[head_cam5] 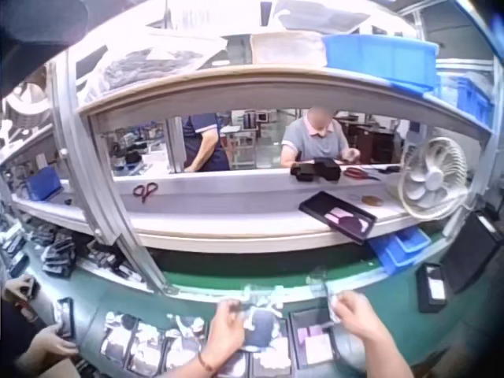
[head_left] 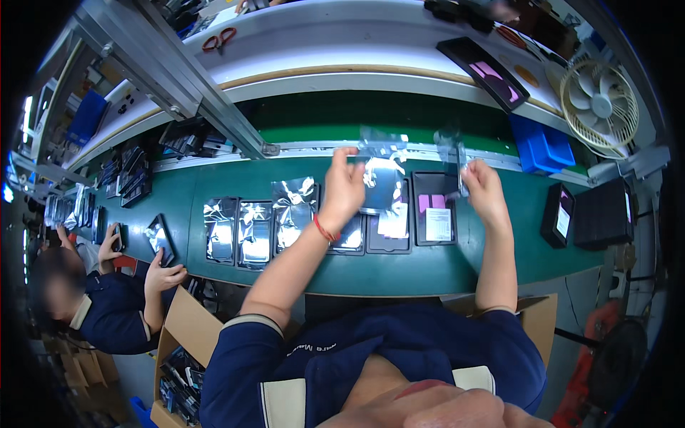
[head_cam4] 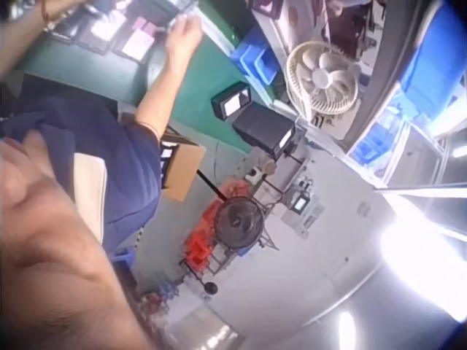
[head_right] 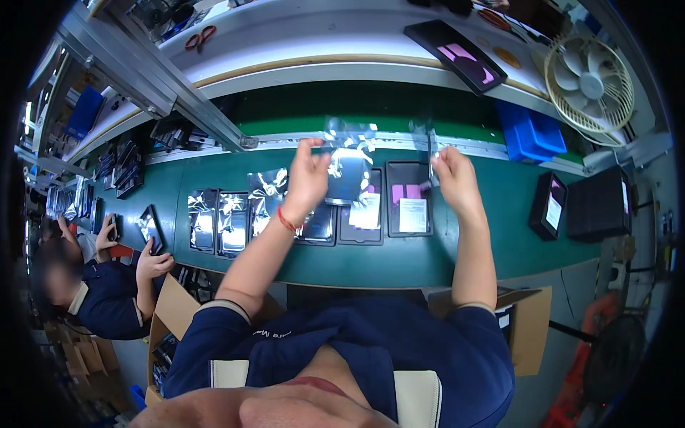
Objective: Inspecting, assembling, and packaging small electronic components into protective bags and boxes on an assembly line.
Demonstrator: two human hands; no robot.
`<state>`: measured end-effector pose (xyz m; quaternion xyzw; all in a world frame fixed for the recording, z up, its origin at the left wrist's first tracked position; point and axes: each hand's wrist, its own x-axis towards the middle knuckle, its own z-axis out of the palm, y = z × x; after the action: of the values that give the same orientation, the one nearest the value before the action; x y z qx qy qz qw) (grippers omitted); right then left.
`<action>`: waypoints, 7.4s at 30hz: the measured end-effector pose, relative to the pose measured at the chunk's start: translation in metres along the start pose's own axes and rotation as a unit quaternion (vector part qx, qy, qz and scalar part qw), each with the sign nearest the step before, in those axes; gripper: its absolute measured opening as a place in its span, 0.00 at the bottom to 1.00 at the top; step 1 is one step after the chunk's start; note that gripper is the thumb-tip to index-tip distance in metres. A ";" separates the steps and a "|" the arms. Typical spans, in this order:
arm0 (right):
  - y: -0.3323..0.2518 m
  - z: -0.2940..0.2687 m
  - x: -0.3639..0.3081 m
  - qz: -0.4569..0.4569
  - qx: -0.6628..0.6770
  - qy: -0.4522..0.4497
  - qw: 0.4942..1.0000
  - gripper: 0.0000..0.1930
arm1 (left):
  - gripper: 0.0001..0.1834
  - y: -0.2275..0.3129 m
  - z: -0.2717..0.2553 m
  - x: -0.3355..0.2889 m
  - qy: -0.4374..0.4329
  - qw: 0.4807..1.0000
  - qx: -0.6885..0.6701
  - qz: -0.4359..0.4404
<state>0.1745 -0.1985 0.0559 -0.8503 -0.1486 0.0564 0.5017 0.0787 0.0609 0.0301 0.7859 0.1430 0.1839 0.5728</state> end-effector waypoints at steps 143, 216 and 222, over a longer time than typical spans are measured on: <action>-0.085 0.085 -0.085 -0.064 0.295 -0.088 0.949 0.06 | 0.62 0.034 -0.070 -0.153 -0.006 0.929 0.352 0.113; -0.053 0.129 -0.095 0.109 0.488 -0.378 0.779 0.15 | 0.51 0.015 -0.062 -0.151 0.023 0.934 0.232 0.272; -0.066 0.120 -0.087 0.112 0.466 -0.399 0.782 0.13 | 0.52 0.015 -0.059 -0.151 0.018 0.932 0.247 0.264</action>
<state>0.0497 -0.0957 0.0496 -0.4255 -0.1951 0.5086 0.7226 -0.0819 0.0404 0.0417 0.9086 -0.0185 0.3016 0.2885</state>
